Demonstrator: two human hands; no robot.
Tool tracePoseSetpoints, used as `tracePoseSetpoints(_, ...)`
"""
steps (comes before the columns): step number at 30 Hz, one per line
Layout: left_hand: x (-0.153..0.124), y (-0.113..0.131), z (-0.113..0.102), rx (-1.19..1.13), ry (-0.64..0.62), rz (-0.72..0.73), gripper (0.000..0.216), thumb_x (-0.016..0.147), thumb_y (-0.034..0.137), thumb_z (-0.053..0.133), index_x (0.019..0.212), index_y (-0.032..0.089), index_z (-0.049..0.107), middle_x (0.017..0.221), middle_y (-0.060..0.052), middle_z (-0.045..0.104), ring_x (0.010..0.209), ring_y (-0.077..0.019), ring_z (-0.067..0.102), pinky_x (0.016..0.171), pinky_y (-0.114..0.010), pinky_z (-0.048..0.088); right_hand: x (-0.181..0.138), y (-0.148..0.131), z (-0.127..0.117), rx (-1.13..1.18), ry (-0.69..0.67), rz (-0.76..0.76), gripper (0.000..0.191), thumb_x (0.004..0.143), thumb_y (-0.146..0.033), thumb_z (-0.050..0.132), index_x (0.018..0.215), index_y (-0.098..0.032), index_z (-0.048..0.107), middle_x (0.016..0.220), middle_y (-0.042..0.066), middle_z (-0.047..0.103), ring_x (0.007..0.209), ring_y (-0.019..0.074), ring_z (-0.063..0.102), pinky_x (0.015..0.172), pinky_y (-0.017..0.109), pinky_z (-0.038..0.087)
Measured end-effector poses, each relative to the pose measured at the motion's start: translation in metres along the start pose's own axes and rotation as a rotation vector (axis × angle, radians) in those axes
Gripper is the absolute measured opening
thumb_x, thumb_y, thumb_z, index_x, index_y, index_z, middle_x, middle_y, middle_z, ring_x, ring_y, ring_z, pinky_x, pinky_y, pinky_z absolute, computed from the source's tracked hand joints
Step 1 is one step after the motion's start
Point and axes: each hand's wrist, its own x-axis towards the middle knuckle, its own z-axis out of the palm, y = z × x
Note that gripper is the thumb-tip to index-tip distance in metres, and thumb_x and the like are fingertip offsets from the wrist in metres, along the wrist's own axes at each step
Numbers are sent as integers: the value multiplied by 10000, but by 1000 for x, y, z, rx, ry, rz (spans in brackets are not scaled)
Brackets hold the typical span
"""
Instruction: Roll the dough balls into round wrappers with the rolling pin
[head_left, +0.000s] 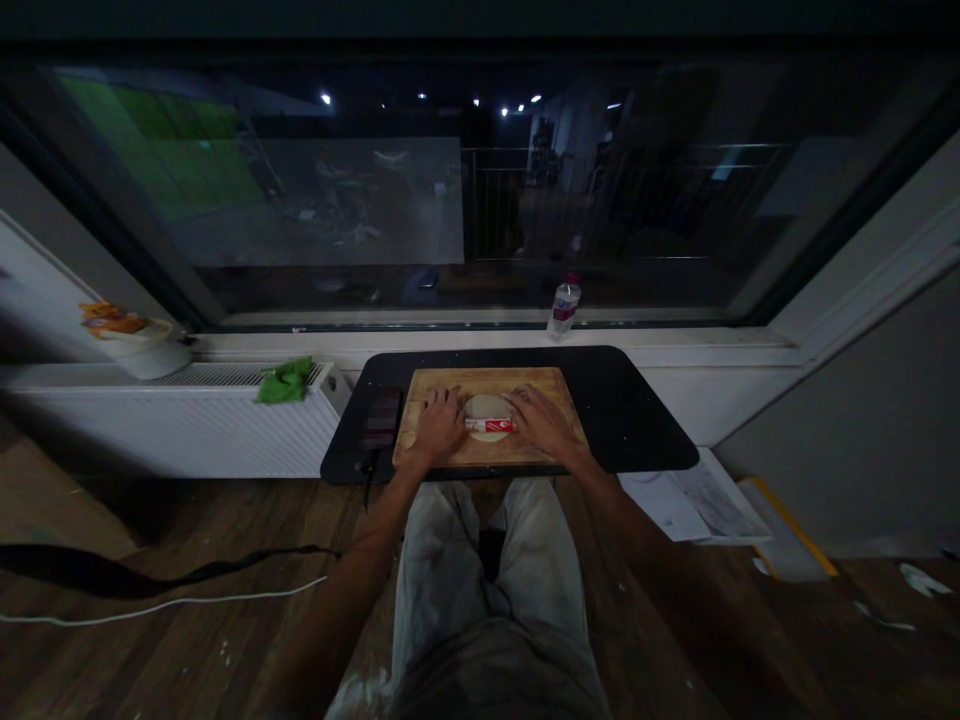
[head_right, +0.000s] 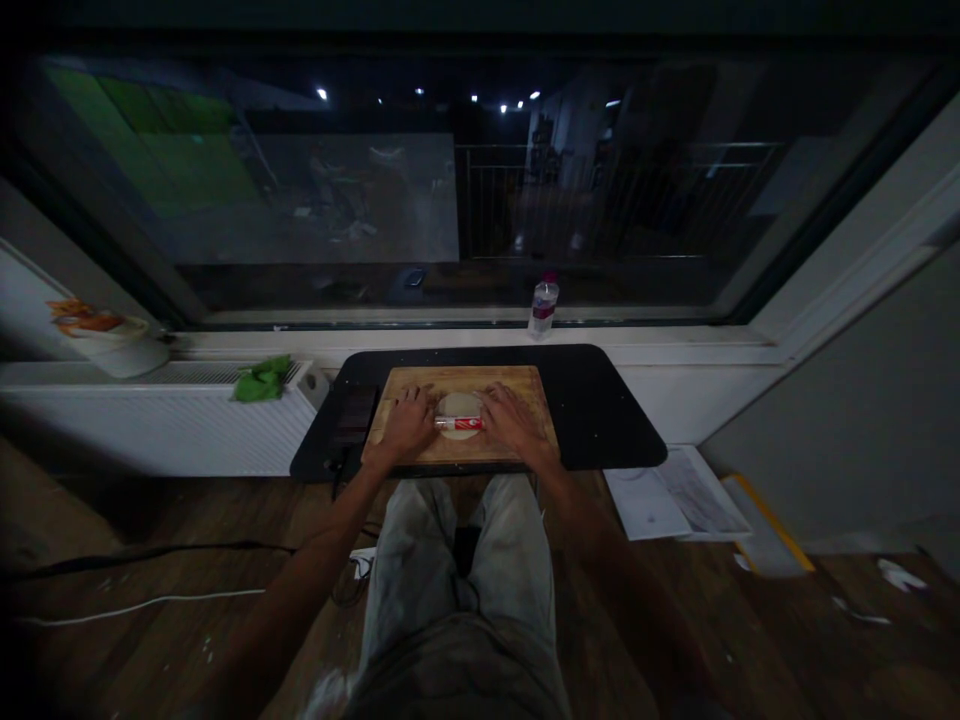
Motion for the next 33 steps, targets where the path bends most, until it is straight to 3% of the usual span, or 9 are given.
tracePoseSetpoints(7, -12, 4, 2, 80, -28, -18, 533, 1097, 295, 520, 1614, 186, 594, 1458, -224, 700, 1402, -435, 586, 1163, -598, 473, -6, -12, 13, -104, 40, 151, 546, 1137, -315, 477, 1659, -249, 622, 1608, 172, 655, 1484, 371, 558, 1275, 560, 427)
tracePoseSetpoints(12, -20, 5, 4, 111, 15, 18, 394, 1103, 304, 509, 1431, 231, 716, 1372, -181, 740, 1343, -398, 610, 1137, -566, 484, -12, -18, 19, -148, 62, 182, 495, 1134, -322, 490, 1584, -241, 681, 1522, 148, 719, 1399, 339, 617, 1219, 487, 465)
tracePoseSetpoints(16, -23, 4, 4, 98, -15, 16, 363, 1114, 314, 497, 1359, 210, 744, 1370, -194, 737, 1318, -404, 617, 1127, -576, 477, -16, -24, 17, -169, 46, 193, 469, 1146, -315, 459, 1517, -208, 727, 1525, 171, 717, 1402, 355, 609, 1209, 515, 468)
tracePoseSetpoints(20, -22, 2, 2, 76, -6, 48, 347, 1126, 335, 500, 1331, 217, 755, 1370, -184, 741, 1313, -395, 620, 1132, -570, 474, -25, -21, 12, -135, 40, 74, 449, 1171, -368, 463, 1479, -225, 756, 1496, 168, 730, 1412, 351, 593, 1250, 541, 427)
tracePoseSetpoints(23, -17, 0, 1, 20, 20, 83, 336, 1138, 351, 502, 1321, 244, 762, 1378, -154, 746, 1329, -373, 616, 1157, -556, 477, -32, -13, 9, -82, -28, -93, 413, 1166, -437, 549, 1458, -245, 769, 1480, 148, 734, 1438, 341, 578, 1294, 565, 379)
tracePoseSetpoints(25, -14, -2, 0, -49, 67, 91, 344, 1147, 355, 494, 1354, 260, 751, 1413, -136, 736, 1365, -359, 604, 1179, -552, 483, -33, -9, 9, -72, -62, -120, 403, 1159, -422, 579, 1477, -246, 754, 1473, 151, 734, 1441, 335, 583, 1297, 566, 381)
tracePoseSetpoints(30, -18, -11, 4, -200, 324, -96, 378, 1159, 326, 447, 1394, 230, 727, 1370, -160, 730, 1337, -342, 639, 1169, -537, 527, -23, -2, 15, -102, 8, 58, 402, 1154, -324, 557, 1519, -253, 711, 1462, 147, 727, 1377, 305, 649, 1209, 447, 494)
tracePoseSetpoints(33, -24, -17, 4, -287, 212, 31, 321, 1149, 315, 488, 1204, 237, 795, 1210, -120, 793, 1209, -301, 696, 1116, -487, 570, -8, -2, 17, -98, 19, 150, 389, 1166, -333, 541, 1502, -223, 704, 1474, 165, 714, 1351, 314, 672, 1139, 415, 541)
